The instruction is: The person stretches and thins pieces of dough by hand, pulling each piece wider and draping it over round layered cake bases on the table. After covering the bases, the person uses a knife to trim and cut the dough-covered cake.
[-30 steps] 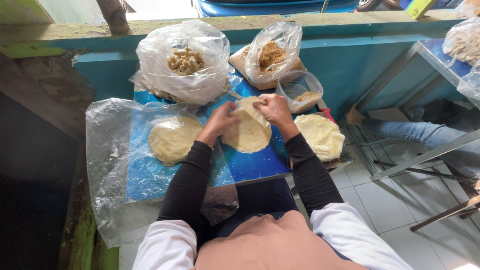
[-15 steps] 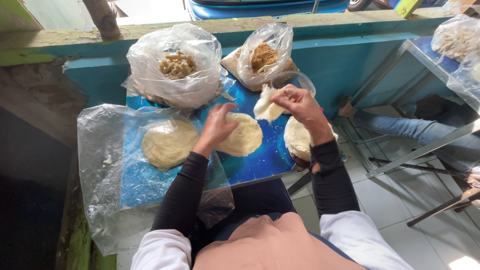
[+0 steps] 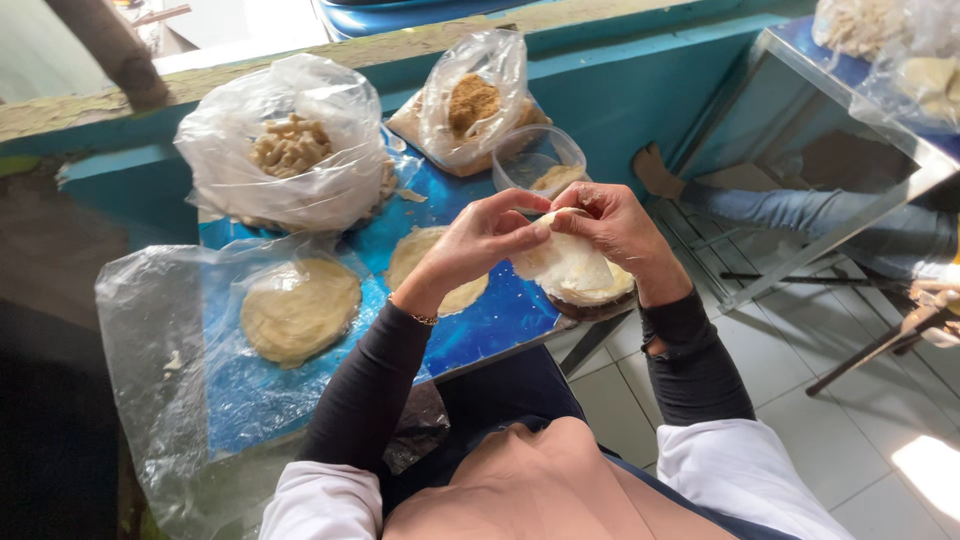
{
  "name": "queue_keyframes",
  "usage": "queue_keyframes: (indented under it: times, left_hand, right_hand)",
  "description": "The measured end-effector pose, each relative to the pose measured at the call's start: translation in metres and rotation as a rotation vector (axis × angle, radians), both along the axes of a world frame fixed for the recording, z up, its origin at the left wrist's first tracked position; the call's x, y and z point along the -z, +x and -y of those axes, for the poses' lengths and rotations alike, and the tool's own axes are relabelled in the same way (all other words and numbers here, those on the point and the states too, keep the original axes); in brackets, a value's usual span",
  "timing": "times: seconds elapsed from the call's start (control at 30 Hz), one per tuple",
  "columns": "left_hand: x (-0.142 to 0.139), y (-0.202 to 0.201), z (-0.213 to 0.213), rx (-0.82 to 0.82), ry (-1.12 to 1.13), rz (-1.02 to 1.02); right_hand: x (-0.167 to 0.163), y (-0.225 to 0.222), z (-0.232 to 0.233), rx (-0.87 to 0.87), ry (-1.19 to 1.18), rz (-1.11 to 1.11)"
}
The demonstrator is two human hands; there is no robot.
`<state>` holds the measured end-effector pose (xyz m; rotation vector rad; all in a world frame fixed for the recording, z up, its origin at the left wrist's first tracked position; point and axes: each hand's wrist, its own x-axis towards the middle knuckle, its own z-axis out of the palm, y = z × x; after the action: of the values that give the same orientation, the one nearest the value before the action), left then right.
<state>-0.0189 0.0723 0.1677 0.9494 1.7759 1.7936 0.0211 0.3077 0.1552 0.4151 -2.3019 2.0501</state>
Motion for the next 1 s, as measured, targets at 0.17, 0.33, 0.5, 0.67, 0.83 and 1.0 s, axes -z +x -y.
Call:
queue_keyframes:
  times: [0.17, 0.33, 0.5, 0.67, 0.83, 1.0]
  left_hand:
    - [0.002, 0.006, -0.021, -0.038, -0.119, -0.132]
    - [0.016, -0.005, -0.026, -0.047, -0.174, -0.167]
    - [0.026, -0.023, -0.029, 0.0, -0.257, -0.192]
    - [0.024, -0.058, -0.071, -0.151, -0.07, -0.628]
    - [0.056, -0.056, -0.075, -0.214, -0.066, -0.879]
    - [0.094, -0.027, -0.049, -0.183, -0.153, -0.888]
  right_hand:
    - [0.007, 0.014, -0.009, 0.079, 0.078, 0.042]
    - [0.008, 0.034, -0.034, 0.042, 0.104, 0.131]
    - [0.014, 0.046, -0.064, 0.082, 0.079, 0.153]
    - [0.01, 0.028, -0.083, 0.307, 0.134, -0.086]
    - [0.025, 0.044, -0.072, 0.443, 0.642, -0.577]
    - [0.061, 0.076, -0.042, 0.438, 0.818, -0.537]
